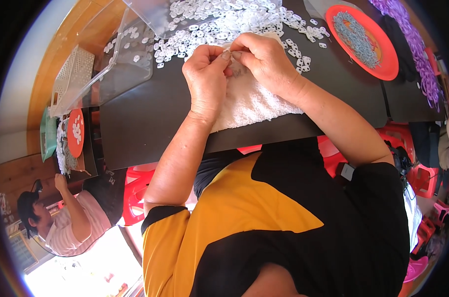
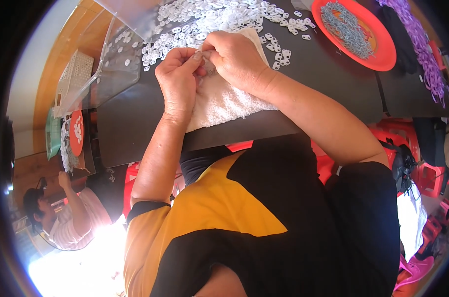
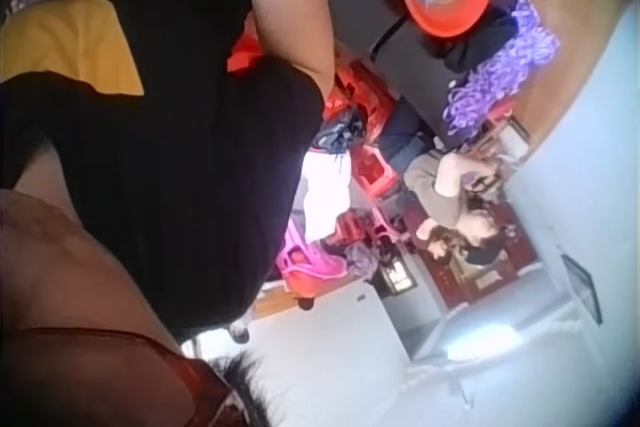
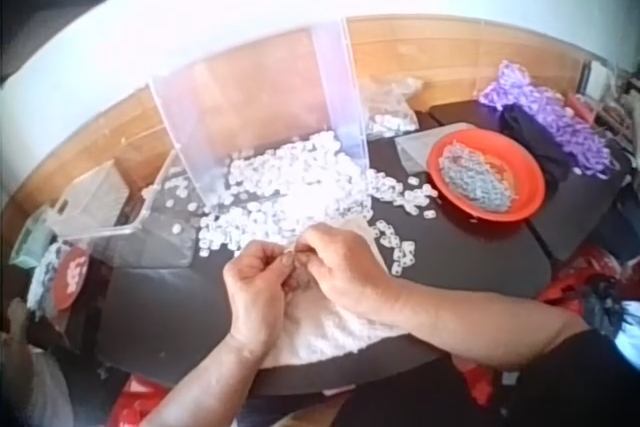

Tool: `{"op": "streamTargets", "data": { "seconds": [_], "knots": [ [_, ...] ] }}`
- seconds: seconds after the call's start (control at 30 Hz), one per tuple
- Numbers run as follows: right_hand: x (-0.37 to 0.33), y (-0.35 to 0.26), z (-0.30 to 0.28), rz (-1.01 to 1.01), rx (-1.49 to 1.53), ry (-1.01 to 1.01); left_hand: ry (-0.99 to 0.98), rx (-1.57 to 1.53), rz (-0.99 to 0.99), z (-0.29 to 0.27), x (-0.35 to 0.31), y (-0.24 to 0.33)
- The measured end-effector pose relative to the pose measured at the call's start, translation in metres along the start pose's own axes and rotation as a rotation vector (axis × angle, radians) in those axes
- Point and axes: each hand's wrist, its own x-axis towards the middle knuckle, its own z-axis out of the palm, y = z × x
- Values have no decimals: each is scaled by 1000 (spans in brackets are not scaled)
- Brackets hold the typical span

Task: Inspecting and sorting small white plastic components on a workbench.

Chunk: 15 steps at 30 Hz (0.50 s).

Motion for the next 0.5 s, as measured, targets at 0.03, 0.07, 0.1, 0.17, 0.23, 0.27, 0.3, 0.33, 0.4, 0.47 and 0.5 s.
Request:
{"op": "streamTargets", "data": {
  "seconds": [0.03,0.07,0.1,0.17,0.23,0.27,0.3,0.33,0.4,0.47,0.5],
  "knots": [
    [1,-1,-1,0,0,0,-15,-10,3,0,0,0],
    [2,-3,-2,20,-9,4,-29,-20,6,-1,0,0],
    [3,-4,-3,40,-19,8,-28,-20,6,-1,0,1],
    [3,-4,-4,41,-24,8,-61,-30,-13,-2,1,3],
    [3,-3,-3,42,-31,8,-67,-21,-9,-3,1,3],
    [3,-1,-3,15,-68,12,-71,-11,-3,-3,1,3],
    [3,-1,-2,-13,-105,16,-69,-13,-4,-2,1,2],
    [3,-1,-2,-13,-105,14,-57,-44,5,-1,1,1],
    [4,-4,-2,-5,-47,23,-41,-79,13,0,0,1],
    [5,-9,-3,35,19,5,-26,-111,28,0,-2,4],
    [5,-11,-4,76,86,-10,-22,-115,30,0,-2,5]
  ]
}}
